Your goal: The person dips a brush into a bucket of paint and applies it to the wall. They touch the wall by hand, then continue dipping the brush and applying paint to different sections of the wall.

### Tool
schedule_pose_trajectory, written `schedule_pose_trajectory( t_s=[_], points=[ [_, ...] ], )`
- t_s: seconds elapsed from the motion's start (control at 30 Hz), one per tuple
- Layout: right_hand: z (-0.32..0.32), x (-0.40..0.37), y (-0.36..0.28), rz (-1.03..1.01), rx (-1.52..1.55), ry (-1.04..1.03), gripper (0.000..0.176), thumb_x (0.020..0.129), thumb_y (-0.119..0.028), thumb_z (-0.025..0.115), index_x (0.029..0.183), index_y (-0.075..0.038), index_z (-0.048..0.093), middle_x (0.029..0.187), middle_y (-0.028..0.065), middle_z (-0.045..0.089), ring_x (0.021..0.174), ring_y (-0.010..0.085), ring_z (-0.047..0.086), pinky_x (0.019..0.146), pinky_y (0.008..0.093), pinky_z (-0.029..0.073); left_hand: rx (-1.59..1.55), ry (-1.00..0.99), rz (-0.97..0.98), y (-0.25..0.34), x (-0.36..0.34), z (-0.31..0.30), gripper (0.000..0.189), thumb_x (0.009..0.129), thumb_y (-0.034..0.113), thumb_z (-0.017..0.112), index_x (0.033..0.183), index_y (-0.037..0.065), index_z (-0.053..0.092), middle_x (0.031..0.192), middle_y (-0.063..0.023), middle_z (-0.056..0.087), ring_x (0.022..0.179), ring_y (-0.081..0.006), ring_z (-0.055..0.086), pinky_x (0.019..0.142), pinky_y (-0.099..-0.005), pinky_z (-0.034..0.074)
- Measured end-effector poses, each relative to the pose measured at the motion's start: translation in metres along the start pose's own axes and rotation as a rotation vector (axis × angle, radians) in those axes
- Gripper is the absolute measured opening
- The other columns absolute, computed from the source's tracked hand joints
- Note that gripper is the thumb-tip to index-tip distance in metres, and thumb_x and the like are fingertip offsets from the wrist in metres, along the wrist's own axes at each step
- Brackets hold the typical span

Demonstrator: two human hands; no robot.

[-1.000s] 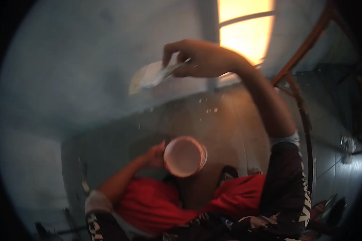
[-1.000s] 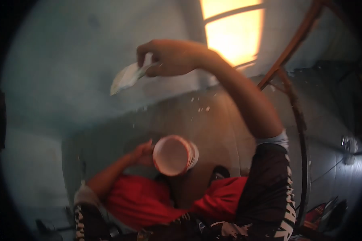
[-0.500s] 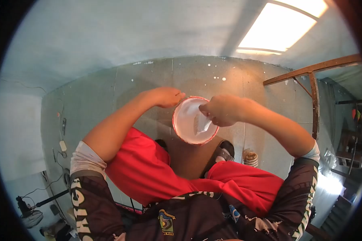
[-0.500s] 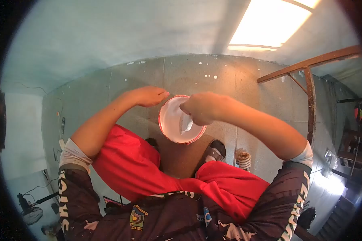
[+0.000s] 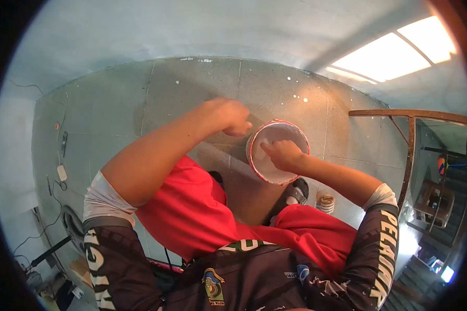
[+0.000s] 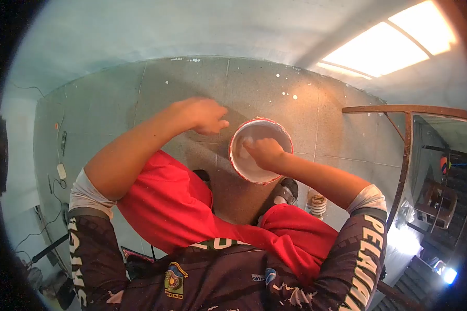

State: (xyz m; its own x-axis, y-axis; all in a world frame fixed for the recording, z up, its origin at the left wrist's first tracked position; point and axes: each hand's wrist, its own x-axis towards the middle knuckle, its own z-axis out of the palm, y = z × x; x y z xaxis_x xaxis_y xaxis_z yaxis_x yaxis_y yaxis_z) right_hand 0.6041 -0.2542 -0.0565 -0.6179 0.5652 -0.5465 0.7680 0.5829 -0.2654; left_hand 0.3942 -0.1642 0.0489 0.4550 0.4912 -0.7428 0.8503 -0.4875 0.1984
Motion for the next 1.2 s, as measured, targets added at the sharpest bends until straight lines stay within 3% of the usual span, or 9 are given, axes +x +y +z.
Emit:
schedule_pose_trajectory(
  t_s=[0.13, 0.27, 0.33, 0.47, 0.53, 0.67, 0.77, 1.0, 1.2],
  points=[
    [-0.011, 0.001, 0.006, 0.048, 0.001, -0.1, 0.045, 0.079, -0.005, 0.061, 0.123, -0.006, 0.053, 0.088, 0.0181, 0.07, 0.081, 0.0348, 0.07, 0.067, 0.0448, 0.057, -0.004, -0.037, -0.048, -0.009, -0.012, -0.002, 0.046, 0.099, 0.041, 0.045, 0.121, 0.003, 0.059, 0.119, -0.0214, 0.063, 0.114, -0.0382, 0.059, 0.096, -0.0492, 0.046],
    [-0.008, 0.003, 0.013, -0.074, -0.012, -0.007, 0.045, 0.079, -0.005, 0.061, 0.123, -0.002, 0.053, 0.09, 0.0189, 0.07, 0.083, 0.0341, 0.07, 0.07, 0.044, 0.057, -0.032, -0.008, -0.059, -0.012, -0.019, -0.003, 0.048, 0.099, 0.043, 0.044, 0.121, 0.002, 0.059, 0.119, -0.0217, 0.063, 0.114, -0.0384, 0.059, 0.096, -0.0492, 0.046],
    [-0.026, 0.001, 0.004, 0.063, -0.043, -0.181, 0.039, 0.081, -0.006, 0.06, 0.119, 0.0, 0.055, 0.092, 0.0182, 0.071, 0.087, 0.0336, 0.07, 0.074, 0.0433, 0.056, -0.035, 0.004, -0.058, -0.012, -0.017, -0.004, 0.049, 0.099, 0.042, 0.044, 0.12, 0.001, 0.059, 0.119, -0.0221, 0.063, 0.114, -0.0386, 0.059, 0.096, -0.0491, 0.046],
    [-0.058, -0.016, 0.007, 0.146, -0.032, -0.27, 0.03, 0.085, -0.011, 0.056, 0.113, 0.0, 0.059, 0.092, 0.018, 0.071, 0.089, 0.0337, 0.07, 0.075, 0.0436, 0.055, -0.024, 0.019, -0.049, -0.008, -0.016, -0.006, 0.05, 0.099, 0.043, 0.044, 0.12, 0.0, 0.059, 0.119, -0.0224, 0.063, 0.114, -0.0389, 0.058, 0.096, -0.0488, 0.046],
    [-0.077, -0.03, 0.02, 0.038, 0.057, -0.231, 0.024, 0.089, -0.016, 0.051, 0.104, 0.0, 0.062, 0.089, 0.0184, 0.071, 0.087, 0.0327, 0.071, 0.073, 0.0429, 0.054, -0.046, 0.022, -0.031, -0.006, -0.016, -0.009, 0.051, 0.099, 0.043, 0.043, 0.12, 0.0, 0.059, 0.119, -0.0224, 0.063, 0.114, -0.0391, 0.058, 0.097, -0.0487, 0.046],
    [-0.112, -0.058, 0.045, 0.084, 0.408, -0.306, 0.026, 0.092, -0.019, 0.048, 0.1, 0.0, 0.064, 0.086, 0.0161, 0.071, 0.077, 0.0271, 0.07, 0.067, 0.039, 0.053, -0.022, 0.035, -0.018, -0.006, -0.008, -0.007, 0.052, 0.099, 0.044, 0.042, 0.122, 0.0, 0.058, 0.121, -0.0228, 0.062, 0.115, -0.0388, 0.058, 0.097, -0.0487, 0.045],
    [-0.119, -0.075, 0.066, 0.113, 0.679, -0.362, 0.027, 0.093, -0.021, 0.048, 0.098, 0.0, 0.064, 0.08, 0.0069, 0.069, 0.065, 0.0153, 0.061, 0.061, 0.0316, 0.05, -0.006, 0.001, -0.036, -0.005, -0.008, -0.011, 0.053, 0.099, 0.044, 0.041, 0.125, 0.001, 0.057, 0.122, -0.0226, 0.061, 0.115, -0.0384, 0.057, 0.097, -0.0488, 0.045],
    [-0.105, -0.103, 0.091, 0.171, 0.882, -0.325, 0.027, 0.092, -0.021, 0.05, 0.099, -0.003, 0.069, 0.075, 0.0021, 0.065, 0.063, 0.012, 0.058, 0.058, 0.0285, 0.049, -0.041, 0.01, -0.059, -0.003, -0.014, -0.013, 0.051, 0.1, 0.044, 0.041, 0.125, 0.002, 0.056, 0.124, -0.0211, 0.06, 0.117, -0.0376, 0.056, 0.098, -0.0487, 0.044],
    [-0.088, -0.101, 0.1, 0.244, 1.02, -0.293, 0.022, 0.086, -0.02, 0.056, 0.084, -0.005, 0.072, 0.068, 0.001, 0.065, 0.054, 0.0095, 0.057, 0.05, 0.027, 0.046, -0.04, 0.02, -0.046, 0.0, -0.014, -0.015, 0.053, 0.1, 0.045, 0.041, 0.129, 0.003, 0.054, 0.128, -0.0205, 0.058, 0.12, -0.0369, 0.054, 0.099, -0.0478, 0.044]
  ],
)
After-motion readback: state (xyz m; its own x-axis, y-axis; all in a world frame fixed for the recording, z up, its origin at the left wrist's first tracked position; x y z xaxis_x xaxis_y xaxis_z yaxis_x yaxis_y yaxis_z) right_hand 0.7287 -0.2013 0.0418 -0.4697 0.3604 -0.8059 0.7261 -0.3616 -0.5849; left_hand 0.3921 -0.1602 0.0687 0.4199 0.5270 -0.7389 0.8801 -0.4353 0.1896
